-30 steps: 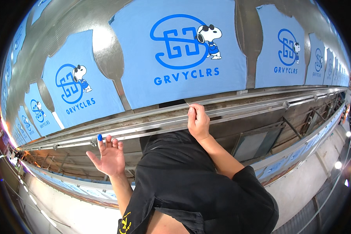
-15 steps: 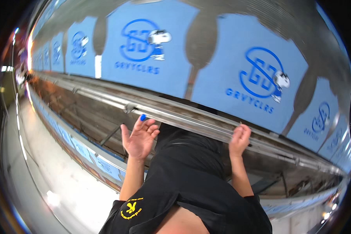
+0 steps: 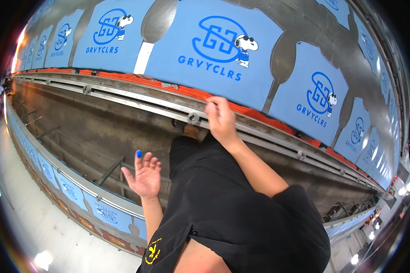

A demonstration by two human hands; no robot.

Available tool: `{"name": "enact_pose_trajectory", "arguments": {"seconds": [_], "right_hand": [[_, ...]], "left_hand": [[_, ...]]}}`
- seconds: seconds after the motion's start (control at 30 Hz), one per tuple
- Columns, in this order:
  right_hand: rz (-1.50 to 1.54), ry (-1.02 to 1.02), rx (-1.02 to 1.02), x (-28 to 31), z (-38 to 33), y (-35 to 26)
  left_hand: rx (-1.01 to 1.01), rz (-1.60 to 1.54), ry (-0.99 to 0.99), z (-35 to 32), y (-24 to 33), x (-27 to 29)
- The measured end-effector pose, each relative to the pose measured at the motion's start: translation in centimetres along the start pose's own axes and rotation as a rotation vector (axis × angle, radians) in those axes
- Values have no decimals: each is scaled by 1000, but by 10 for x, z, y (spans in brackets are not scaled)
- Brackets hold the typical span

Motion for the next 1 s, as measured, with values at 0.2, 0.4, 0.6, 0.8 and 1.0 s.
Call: {"name": "enact_pose_trajectory", "arguments": {"seconds": [0.2, 0.4, 0.6, 0.8, 1.0], "right_hand": [[-290, 134, 22, -83, 7, 21], [-554, 231, 63, -101, 7, 12], [-723, 289, 77, -102, 6, 14], [-890, 322, 9, -108, 8, 17], [-1088, 370, -184, -94, 4, 33]], "left_hand": [[-102, -31, 69, -13, 116, 80], [-194, -70, 194, -4, 193, 126], [-61, -82, 175, 54, 198, 102], [11, -19, 214, 111, 238, 109], [29, -40, 214, 189, 329, 110]]}}
Point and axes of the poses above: each hand's wrist, its own z-axis towards the middle knuckle, its own x-axis out of the back of the hand, y = z × x, the point moved 9 cm from there along z, towards the middle knuckle, and after that the axes turned 3 degrees about z, right-handed, at the moved point
